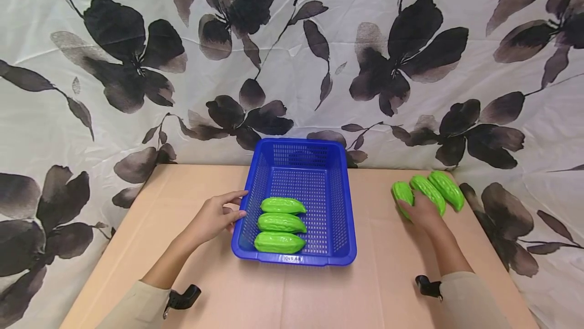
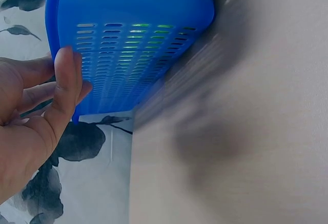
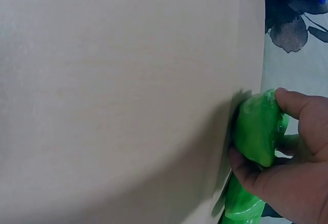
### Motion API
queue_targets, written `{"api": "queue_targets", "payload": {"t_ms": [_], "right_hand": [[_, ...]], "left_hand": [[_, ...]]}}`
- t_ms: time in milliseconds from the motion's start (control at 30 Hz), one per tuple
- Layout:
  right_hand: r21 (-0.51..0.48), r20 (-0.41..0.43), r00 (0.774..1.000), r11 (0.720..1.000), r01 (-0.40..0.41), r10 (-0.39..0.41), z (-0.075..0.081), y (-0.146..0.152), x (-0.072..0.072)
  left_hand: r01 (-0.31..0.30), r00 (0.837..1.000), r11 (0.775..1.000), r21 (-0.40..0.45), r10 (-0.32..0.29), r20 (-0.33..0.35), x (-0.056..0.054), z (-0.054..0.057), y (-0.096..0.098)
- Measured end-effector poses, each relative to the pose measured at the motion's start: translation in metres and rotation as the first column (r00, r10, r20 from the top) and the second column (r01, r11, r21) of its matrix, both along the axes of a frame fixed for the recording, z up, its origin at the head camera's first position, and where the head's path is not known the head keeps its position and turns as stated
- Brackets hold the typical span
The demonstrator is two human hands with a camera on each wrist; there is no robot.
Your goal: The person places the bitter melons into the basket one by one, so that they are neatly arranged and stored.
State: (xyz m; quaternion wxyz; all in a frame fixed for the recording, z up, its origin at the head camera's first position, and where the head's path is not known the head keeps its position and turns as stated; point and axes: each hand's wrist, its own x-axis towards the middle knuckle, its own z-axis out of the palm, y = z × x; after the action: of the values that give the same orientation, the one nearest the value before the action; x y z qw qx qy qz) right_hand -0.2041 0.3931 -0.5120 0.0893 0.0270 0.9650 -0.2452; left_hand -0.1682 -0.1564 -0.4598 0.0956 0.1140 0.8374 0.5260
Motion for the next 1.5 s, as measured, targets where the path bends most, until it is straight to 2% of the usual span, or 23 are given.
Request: {"api": "queue_targets", "payload": {"t_ms": [200,500,767,900,1100,1333,1500], "right_hand": [[-0.052,-0.008,1.0,0.999,0.011,-0.011,-0.004,-0.001,-0.001],[-0.06,-0.095,0.995,0.998,0.009,-0.015,-0.011,-0.004,-0.002],[-0.111,-0.087,0.996,0.994,-0.012,0.002,-0.009,-0.006,0.001],[-0.145,-0.079,0.997,0.989,-0.035,0.024,-0.005,-0.007,0.002],[-0.211,-0.114,0.992,0.974,-0.081,0.058,0.004,-0.009,0.001],[-0.242,-0.039,0.997,0.968,-0.069,0.061,0.015,-0.012,0.003],[-0.305,-0.034,0.997,0.949,-0.079,0.072,0.024,-0.016,0.003]], "left_hand": [[0.007,1.0,1.0,0.001,-0.007,-0.01,0.0,0.001,-0.001],[-0.001,1.0,1.0,0.003,0.001,-0.004,-0.001,0.0,-0.001],[0.004,1.0,1.0,0.01,-0.004,-0.003,0.0,0.0,-0.001],[0.001,1.0,1.0,0.008,-0.001,-0.004,0.0,0.0,-0.001],[0.002,1.0,1.0,0.01,-0.002,-0.005,0.001,-0.002,-0.002],[0.004,1.0,1.0,0.017,-0.004,-0.005,0.0,-0.004,-0.002],[0.011,1.0,1.0,0.017,-0.01,-0.006,0.0,-0.004,-0.001]]}}
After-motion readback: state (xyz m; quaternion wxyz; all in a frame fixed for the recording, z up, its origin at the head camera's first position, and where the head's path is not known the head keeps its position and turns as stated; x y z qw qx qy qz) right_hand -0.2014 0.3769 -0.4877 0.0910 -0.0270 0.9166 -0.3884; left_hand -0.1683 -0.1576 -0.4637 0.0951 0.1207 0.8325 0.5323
